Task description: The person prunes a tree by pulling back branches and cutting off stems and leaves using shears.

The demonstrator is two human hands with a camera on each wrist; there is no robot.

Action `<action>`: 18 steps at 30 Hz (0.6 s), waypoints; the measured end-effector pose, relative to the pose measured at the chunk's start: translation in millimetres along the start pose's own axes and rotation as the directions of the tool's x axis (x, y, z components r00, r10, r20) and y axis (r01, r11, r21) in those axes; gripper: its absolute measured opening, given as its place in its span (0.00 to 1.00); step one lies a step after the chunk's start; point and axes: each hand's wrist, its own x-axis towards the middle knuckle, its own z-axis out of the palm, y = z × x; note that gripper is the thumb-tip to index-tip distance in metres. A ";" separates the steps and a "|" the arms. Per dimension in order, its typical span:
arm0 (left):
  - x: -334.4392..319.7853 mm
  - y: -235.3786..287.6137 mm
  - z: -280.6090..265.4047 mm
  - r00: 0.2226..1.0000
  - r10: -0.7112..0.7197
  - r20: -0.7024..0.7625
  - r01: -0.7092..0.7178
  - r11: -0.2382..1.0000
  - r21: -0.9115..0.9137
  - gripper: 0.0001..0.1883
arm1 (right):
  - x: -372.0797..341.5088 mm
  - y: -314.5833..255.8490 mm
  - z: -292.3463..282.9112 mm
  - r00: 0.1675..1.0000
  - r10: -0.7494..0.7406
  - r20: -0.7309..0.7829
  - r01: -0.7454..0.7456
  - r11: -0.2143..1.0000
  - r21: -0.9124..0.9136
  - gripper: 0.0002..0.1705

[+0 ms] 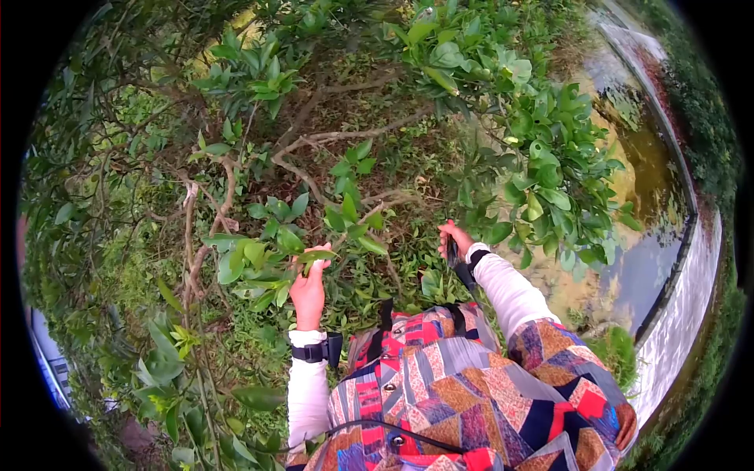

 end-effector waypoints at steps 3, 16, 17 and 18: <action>-2.4 2.5 -0.9 1.000 0.007 0.019 -0.008 0.998 0.059 0.08 | 5.2 -7.0 3.3 0.999 0.037 0.016 -0.037 0.998 0.043 0.22; -10.6 -1.0 -3.1 0.995 -0.030 0.091 0.032 0.999 -0.018 0.06 | 41.9 -19.1 20.7 0.996 0.026 -0.081 -0.017 0.993 0.116 0.23; -9.4 -2.6 -3.9 0.995 -0.001 0.103 0.004 1.000 -0.027 0.06 | 46.2 -17.1 20.9 0.997 0.022 -0.074 -0.013 0.992 0.127 0.22; -8.3 -1.6 -2.4 0.993 0.027 0.116 -0.023 0.999 -0.037 0.06 | 48.6 -15.1 19.6 0.997 0.019 -0.069 -0.009 0.990 0.139 0.22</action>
